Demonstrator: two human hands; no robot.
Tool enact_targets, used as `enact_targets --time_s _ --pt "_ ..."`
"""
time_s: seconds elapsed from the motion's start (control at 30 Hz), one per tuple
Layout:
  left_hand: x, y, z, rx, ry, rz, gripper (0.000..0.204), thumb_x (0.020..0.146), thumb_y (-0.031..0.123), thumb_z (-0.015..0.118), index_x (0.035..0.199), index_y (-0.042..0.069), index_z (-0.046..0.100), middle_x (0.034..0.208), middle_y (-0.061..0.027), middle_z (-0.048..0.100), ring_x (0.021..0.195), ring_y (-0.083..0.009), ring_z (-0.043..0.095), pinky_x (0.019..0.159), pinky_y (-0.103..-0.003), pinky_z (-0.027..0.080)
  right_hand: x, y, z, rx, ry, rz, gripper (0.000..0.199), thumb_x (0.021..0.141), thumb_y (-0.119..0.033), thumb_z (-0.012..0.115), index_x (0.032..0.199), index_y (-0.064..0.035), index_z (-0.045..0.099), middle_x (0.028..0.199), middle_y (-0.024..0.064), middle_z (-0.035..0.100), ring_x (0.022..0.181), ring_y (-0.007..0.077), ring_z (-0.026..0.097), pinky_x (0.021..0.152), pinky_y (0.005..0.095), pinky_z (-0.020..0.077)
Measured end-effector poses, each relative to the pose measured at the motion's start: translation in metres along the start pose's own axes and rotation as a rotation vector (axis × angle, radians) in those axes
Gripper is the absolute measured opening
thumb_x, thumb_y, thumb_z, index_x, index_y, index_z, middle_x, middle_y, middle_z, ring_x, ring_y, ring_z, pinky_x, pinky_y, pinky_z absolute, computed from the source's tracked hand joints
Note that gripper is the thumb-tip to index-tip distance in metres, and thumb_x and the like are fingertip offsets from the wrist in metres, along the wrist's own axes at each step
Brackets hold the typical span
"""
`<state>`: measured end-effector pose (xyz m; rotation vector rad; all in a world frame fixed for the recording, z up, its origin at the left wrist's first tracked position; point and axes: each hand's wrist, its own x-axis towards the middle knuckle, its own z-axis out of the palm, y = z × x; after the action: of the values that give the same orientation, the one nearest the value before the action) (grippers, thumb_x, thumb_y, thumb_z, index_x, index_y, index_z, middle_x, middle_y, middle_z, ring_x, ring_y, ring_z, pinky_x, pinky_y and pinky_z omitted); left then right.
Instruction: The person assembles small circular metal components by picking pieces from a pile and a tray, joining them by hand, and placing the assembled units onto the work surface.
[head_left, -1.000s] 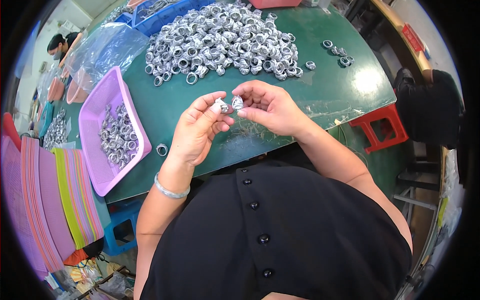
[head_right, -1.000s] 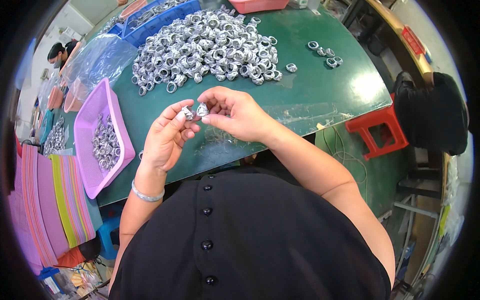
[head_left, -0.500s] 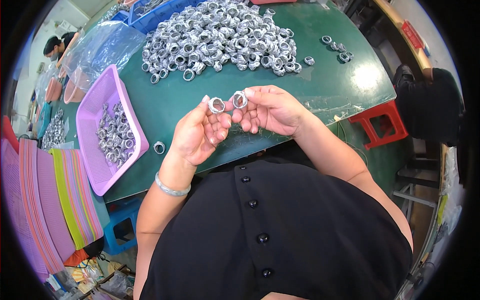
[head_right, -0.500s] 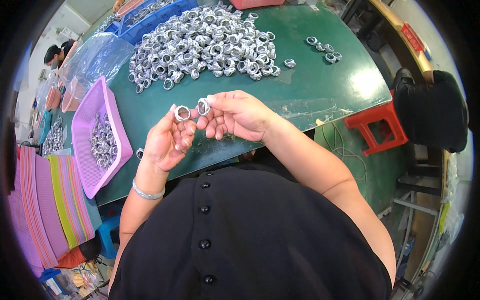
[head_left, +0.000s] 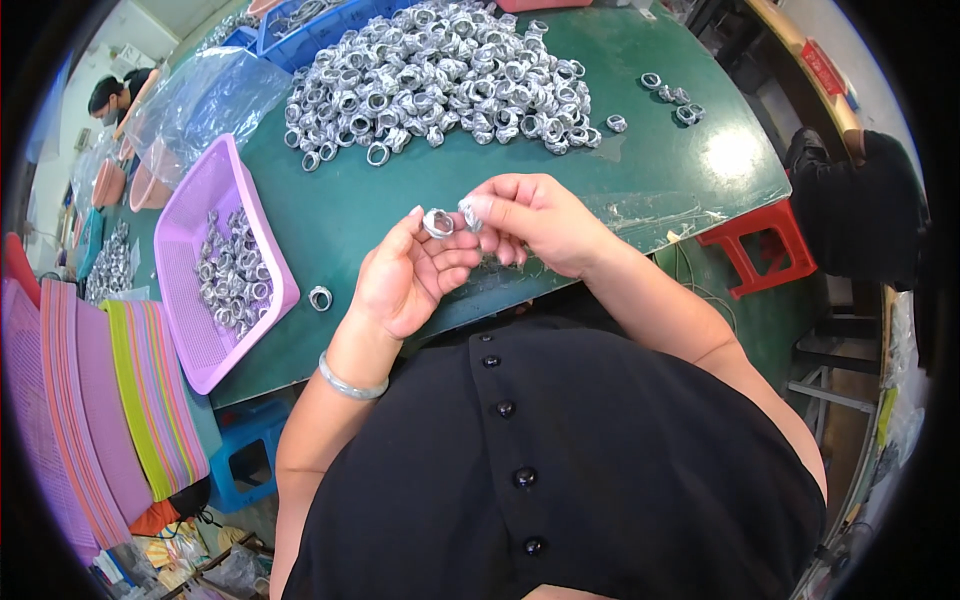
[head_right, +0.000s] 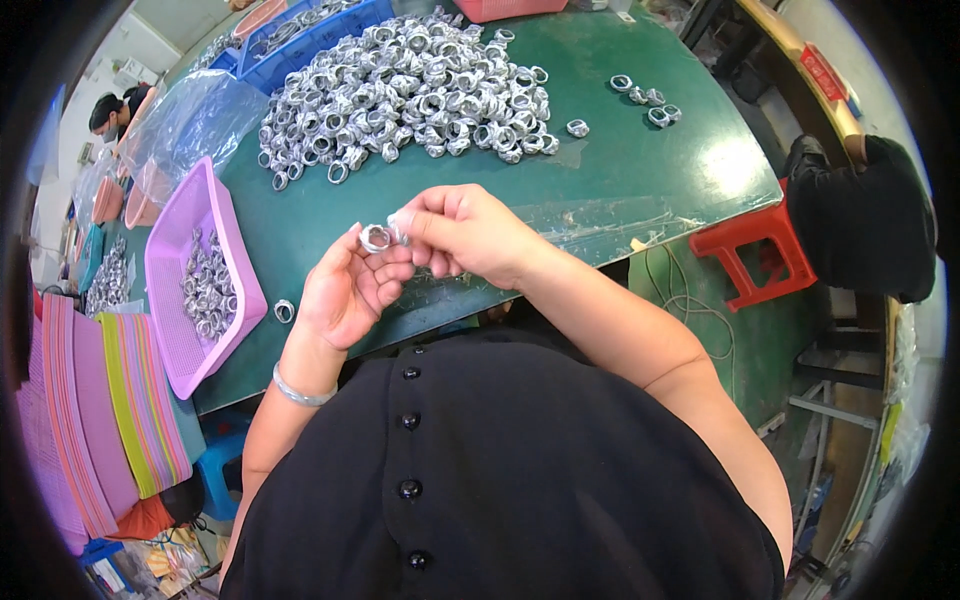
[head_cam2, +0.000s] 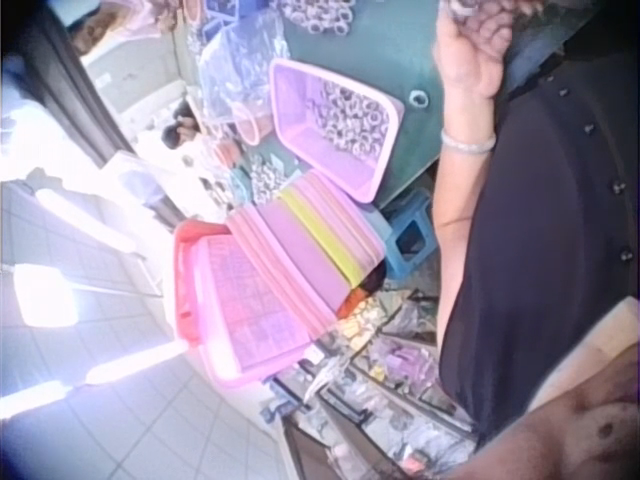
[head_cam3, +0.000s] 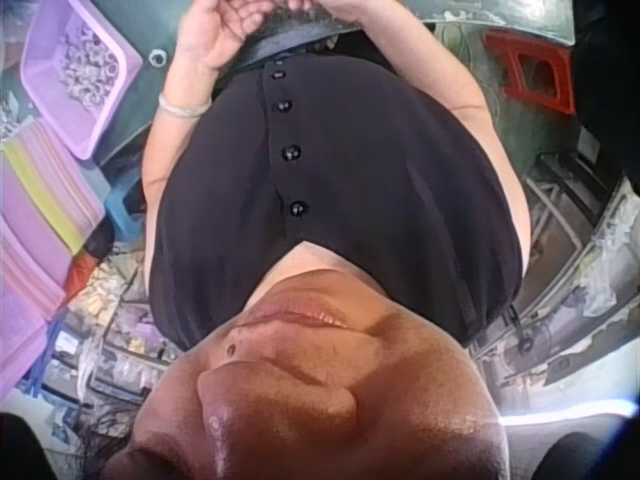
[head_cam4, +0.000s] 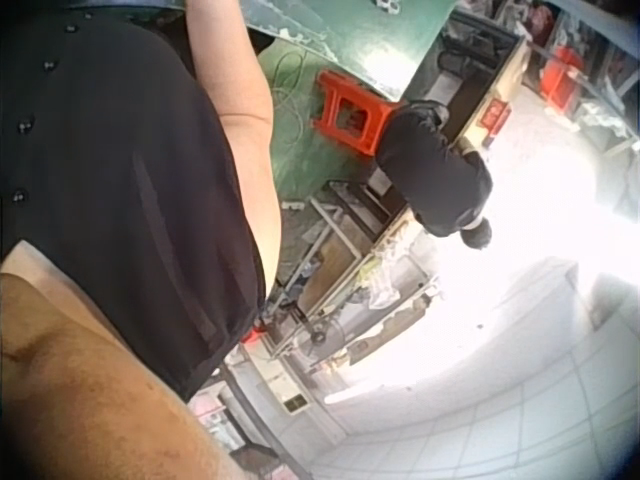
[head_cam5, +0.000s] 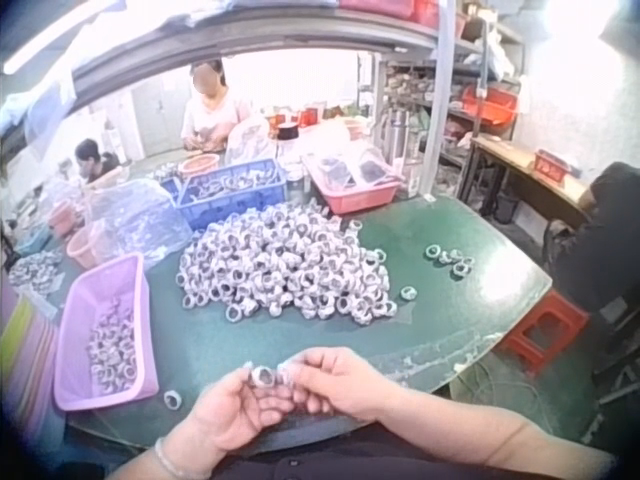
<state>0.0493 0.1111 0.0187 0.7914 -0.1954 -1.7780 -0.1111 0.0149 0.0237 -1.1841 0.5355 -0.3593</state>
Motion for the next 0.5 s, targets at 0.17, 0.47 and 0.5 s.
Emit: enact_targets --time_s 0.17,0.47,0.5 --pt "-0.009 -0.004 -0.003 -0.062 -0.018 0.094 0.034 0.091 0.028 0.041 0.102 -0.002 0.051 0.094 -0.0149 0.056 0.081 -0.0221 0.056 0.072 -0.031 0.049 0.001 -0.006 0.013 -0.453 -0.086 -0.232 0.028 0.080 -0.013 0.062 0.106 -0.0024 0.055 0.064 -0.0024 0.052 0.059 0.0030 0.044 0.054 0.0206 0.0388" --pt "-0.079 0.098 -0.034 0.553 0.330 1.049 0.024 0.084 0.014 0.053 0.101 -0.003 0.056 0.102 -0.0136 0.055 0.094 -0.0222 0.052 0.085 -0.032 0.041 0.047 -0.015 -0.046 -1.384 0.466 -0.574 0.023 0.075 -0.017 0.062 0.094 -0.0046 0.058 0.085 0.0108 0.053 0.082 0.0286 0.054 0.071 0.0371 0.0441" --pt "-0.080 0.103 -0.036 1.089 0.738 1.263 0.025 0.083 0.014 0.054 0.102 -0.002 0.056 0.104 -0.0148 0.054 0.096 -0.0244 0.051 0.088 -0.034 0.039 0.051 -0.015 -0.046 -1.383 0.463 -0.581 0.023 0.075 -0.017 0.062 0.094 -0.0046 0.058 0.085 0.0108 0.053 0.082 0.0286 0.054 0.071 0.0371 0.0441"
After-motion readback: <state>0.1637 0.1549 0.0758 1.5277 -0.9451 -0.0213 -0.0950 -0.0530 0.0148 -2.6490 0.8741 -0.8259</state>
